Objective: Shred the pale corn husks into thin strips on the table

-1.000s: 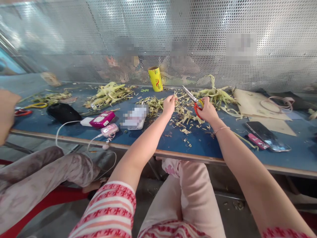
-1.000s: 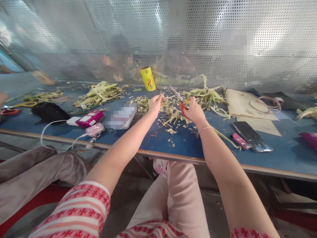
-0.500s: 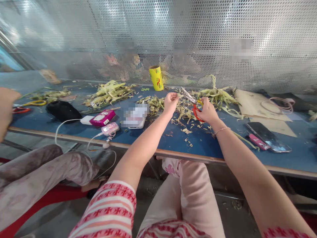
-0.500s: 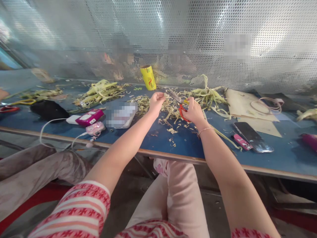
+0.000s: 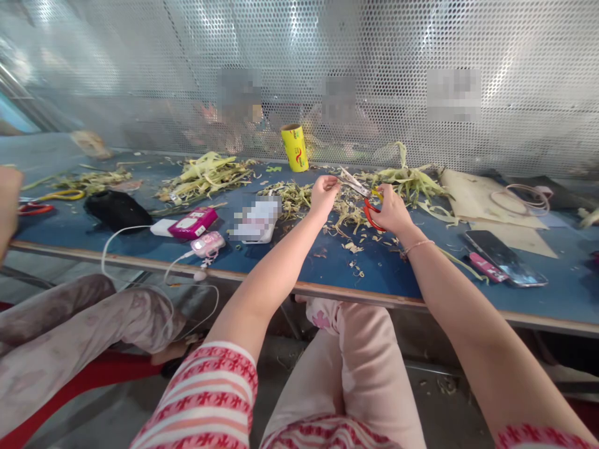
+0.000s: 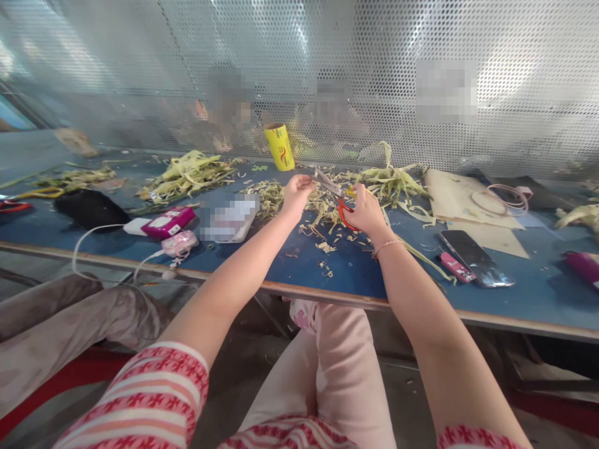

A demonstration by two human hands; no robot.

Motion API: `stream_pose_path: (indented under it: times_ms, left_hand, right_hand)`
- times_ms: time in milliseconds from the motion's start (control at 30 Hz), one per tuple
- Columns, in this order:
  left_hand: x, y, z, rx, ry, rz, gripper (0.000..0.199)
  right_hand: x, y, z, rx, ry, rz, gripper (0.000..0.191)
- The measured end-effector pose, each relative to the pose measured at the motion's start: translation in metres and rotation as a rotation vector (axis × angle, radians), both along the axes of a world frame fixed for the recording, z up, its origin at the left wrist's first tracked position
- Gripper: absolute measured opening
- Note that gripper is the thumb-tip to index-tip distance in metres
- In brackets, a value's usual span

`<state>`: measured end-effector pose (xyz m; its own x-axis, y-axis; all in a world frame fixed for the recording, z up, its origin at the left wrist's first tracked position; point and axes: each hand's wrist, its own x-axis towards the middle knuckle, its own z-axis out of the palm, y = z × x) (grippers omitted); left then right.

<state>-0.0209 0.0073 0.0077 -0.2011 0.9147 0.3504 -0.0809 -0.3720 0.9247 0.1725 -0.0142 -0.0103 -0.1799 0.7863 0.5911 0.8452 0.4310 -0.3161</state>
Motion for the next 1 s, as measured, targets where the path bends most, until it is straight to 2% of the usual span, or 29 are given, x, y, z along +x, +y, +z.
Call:
stream_pose_path:
  times_ms: [400, 700, 1000]
  left_hand:
    - [-0.0011, 0.0086, -0.0052, 0.003, -0.026, 0.034, 0.016]
    - [-0.0024, 0.0096, -0.0061, 0.062, 0.057, 0.052, 0.017]
    - [-0.0026, 0.0094, -0.0045, 0.066, 0.067, -0.002, 0.018]
  right_hand:
    - [0.0013, 0.0013, -0.0014, -0.009, -0.028, 0.008, 0.054]
    - [0.0043, 0.0054, -0.0025, -0.024, -0.041, -0.002, 0.057]
    - [0.0043, 0.0041, -0.0017, -0.004, -0.019, 0.039, 0.051]
